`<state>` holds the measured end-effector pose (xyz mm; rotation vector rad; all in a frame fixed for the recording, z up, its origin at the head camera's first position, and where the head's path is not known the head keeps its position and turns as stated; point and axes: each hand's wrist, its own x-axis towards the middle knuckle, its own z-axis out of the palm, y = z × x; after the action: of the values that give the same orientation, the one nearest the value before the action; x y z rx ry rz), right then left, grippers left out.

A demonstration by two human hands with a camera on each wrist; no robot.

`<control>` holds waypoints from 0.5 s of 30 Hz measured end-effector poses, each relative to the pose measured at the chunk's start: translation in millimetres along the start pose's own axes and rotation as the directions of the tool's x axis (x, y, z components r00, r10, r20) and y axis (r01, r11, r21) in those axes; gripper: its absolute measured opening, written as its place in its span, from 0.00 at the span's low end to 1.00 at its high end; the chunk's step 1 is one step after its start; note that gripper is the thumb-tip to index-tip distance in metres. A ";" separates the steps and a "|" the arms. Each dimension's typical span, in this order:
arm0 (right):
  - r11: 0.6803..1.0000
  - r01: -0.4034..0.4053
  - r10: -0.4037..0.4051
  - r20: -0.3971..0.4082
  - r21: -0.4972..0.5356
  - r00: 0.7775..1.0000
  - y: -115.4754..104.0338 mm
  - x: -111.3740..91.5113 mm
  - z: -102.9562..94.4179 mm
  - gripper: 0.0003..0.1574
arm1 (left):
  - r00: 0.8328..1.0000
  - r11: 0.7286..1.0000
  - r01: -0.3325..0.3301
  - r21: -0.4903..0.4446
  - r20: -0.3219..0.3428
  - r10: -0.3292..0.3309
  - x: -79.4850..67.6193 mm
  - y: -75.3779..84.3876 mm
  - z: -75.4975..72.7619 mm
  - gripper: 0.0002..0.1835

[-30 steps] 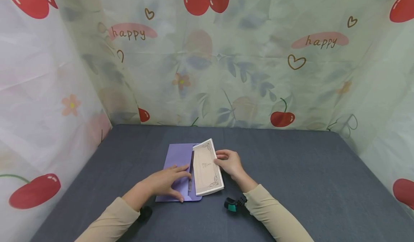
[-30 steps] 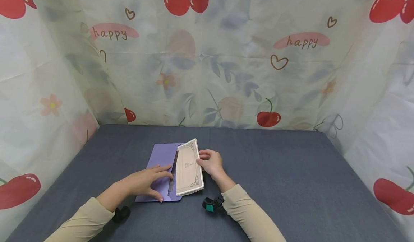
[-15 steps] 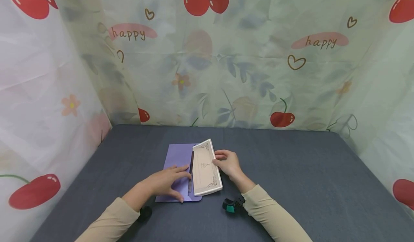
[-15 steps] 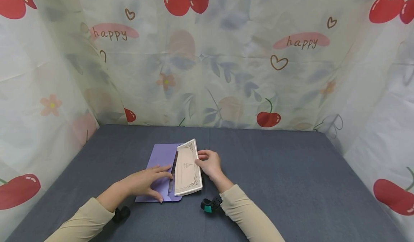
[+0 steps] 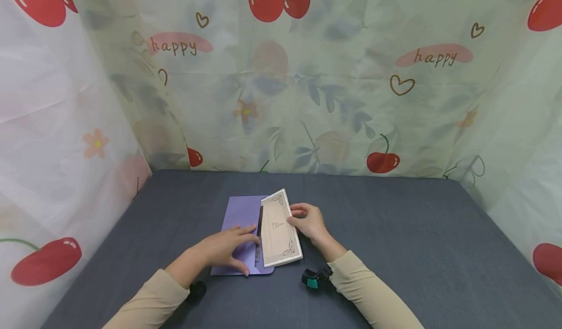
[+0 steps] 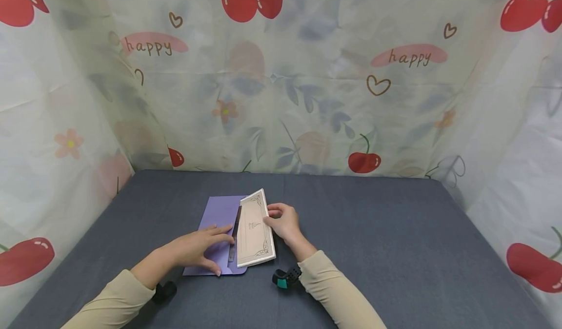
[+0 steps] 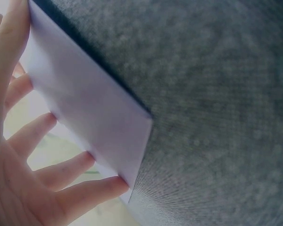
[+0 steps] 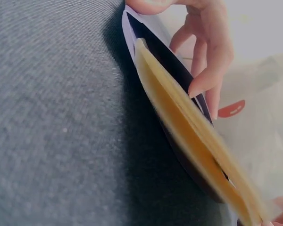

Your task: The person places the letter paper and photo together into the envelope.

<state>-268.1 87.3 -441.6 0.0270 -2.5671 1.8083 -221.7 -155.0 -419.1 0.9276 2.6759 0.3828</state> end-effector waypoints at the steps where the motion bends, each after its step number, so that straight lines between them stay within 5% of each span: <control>1: 1.000 0.003 -0.003 0.004 0.003 1.000 -0.2 -0.2 -0.1 0.20 | 1.000 1.000 -0.001 0.000 0.000 0.001 0.0 -0.1 0.2 0.37; 15: 1.000 -0.010 0.010 0.008 0.014 1.000 -0.2 -2.7 6.3 0.22 | 1.000 1.000 0.008 0.009 0.006 -0.008 0.0 0.1 0.9 0.39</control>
<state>-265.4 81.4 -443.5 0.0214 -2.5639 1.8332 -221.3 -154.7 -419.9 0.9185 2.6774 0.3654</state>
